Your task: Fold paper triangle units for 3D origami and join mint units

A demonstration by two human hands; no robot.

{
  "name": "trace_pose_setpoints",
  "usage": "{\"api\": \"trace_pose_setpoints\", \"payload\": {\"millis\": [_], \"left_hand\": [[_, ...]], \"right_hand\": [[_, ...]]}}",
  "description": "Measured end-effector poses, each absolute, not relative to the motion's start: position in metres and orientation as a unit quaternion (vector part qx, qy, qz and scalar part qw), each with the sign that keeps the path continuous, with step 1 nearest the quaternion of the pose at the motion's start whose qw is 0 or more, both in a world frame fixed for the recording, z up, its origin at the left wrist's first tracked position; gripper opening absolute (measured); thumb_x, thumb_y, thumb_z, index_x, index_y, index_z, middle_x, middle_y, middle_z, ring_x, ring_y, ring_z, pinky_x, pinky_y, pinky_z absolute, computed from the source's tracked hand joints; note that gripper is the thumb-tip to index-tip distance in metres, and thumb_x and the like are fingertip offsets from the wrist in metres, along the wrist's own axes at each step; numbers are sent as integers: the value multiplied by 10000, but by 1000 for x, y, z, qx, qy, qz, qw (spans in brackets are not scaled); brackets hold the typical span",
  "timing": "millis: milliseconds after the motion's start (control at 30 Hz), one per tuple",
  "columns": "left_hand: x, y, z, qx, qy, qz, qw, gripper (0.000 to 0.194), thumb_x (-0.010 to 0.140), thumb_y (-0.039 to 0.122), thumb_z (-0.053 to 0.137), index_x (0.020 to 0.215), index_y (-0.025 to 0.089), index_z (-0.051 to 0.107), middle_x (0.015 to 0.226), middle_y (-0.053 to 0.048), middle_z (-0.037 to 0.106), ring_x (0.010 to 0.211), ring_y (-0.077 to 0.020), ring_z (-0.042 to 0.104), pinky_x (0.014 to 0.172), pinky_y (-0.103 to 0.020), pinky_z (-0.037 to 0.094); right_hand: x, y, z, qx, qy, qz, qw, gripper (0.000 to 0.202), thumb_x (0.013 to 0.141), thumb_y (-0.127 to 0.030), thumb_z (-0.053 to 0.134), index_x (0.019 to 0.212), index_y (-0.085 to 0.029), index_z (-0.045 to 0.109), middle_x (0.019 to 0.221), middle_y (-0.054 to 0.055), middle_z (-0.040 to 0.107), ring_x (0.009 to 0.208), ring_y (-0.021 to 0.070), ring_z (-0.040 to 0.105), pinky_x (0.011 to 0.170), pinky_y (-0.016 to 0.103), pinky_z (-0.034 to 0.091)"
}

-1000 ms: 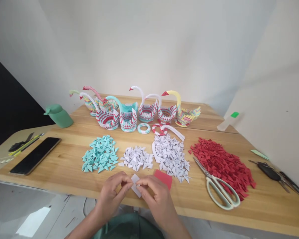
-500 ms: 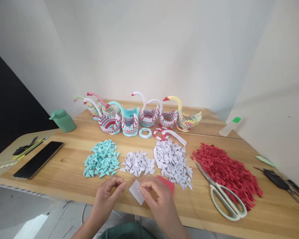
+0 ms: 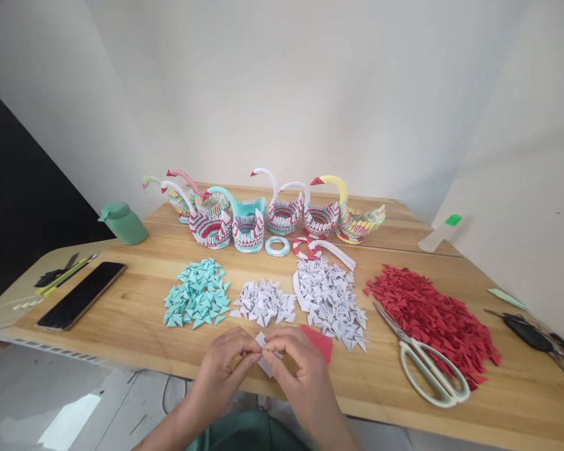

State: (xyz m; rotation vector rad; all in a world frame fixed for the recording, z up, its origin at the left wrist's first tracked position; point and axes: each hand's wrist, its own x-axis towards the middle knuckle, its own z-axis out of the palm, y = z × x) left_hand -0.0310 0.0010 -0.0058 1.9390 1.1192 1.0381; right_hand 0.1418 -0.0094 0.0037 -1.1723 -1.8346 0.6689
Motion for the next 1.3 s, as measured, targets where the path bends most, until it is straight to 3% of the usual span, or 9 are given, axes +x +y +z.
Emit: {"api": "trace_pose_setpoints", "payload": {"millis": [200, 400, 600, 800, 1000, 1167, 1300], "left_hand": [[-36, -4, -13, 847, 384, 320, 179, 238, 916, 163, 460, 773, 181, 650, 709, -69, 665, 664, -194, 544, 654, -294, 353], [-36, 10, -16, 826, 382, 374, 179, 275, 926, 196, 454, 794, 214, 695, 671, -64, 650, 619, -188, 527, 627, -297, 345], [-45, 50, -4, 805, 448, 373, 112, 266, 934, 208, 439, 965, 207, 703, 891, -97, 713, 816, -229, 588, 752, -345, 428], [-61, 62, -6, 862, 395, 317, 17, 261, 905, 131, 468, 1048, 211, 671, 1052, -96, 690, 1009, -247, 569, 877, -414, 436], [-44, 84, -14, 934, 277, 223, 3, 301, 862, 194, 570, 1154, 250, 619, 1333, -105, 556, 1270, -305, 431, 1039, -521, 329], [-23, 103, -31, 958, 214, 189, -14, 221, 887, 254, 558, 1081, 285, 660, 1343, -67, 553, 1306, -295, 406, 1081, -516, 280], [-22, 119, -40, 956, 218, 196, -22, 221, 878, 277, 584, 1084, 284, 665, 1331, -78, 564, 1288, -294, 427, 1055, -511, 320]], "right_hand": [[142, -18, 8, -415, -823, 115, 371, 189, 886, -94, 469, 824, -203, 610, 897, 67, 647, 819, 194, 618, 689, 311, 514], [139, -2, 9, -430, -819, 92, 369, 188, 896, -122, 468, 839, -213, 622, 921, 76, 656, 870, 211, 628, 726, 342, 526], [153, 28, 7, -478, -763, 35, 434, 266, 924, -182, 470, 1140, -234, 615, 1069, 90, 669, 1014, 235, 617, 886, 404, 506], [171, -4, -27, -513, -720, 52, 464, 208, 911, -200, 495, 1041, -234, 653, 980, 72, 701, 910, 233, 666, 799, 363, 546], [183, -22, -48, -523, -713, 43, 465, 229, 901, -157, 506, 1075, -237, 632, 998, 73, 705, 943, 243, 659, 838, 394, 533], [191, -25, -52, -528, -712, 35, 461, 239, 908, -128, 492, 1087, -231, 614, 996, 83, 695, 939, 229, 651, 805, 368, 535], [195, -19, -46, -503, -733, 8, 457, 250, 912, -117, 472, 1095, -218, 610, 988, 82, 690, 921, 212, 648, 794, 345, 531]]}}
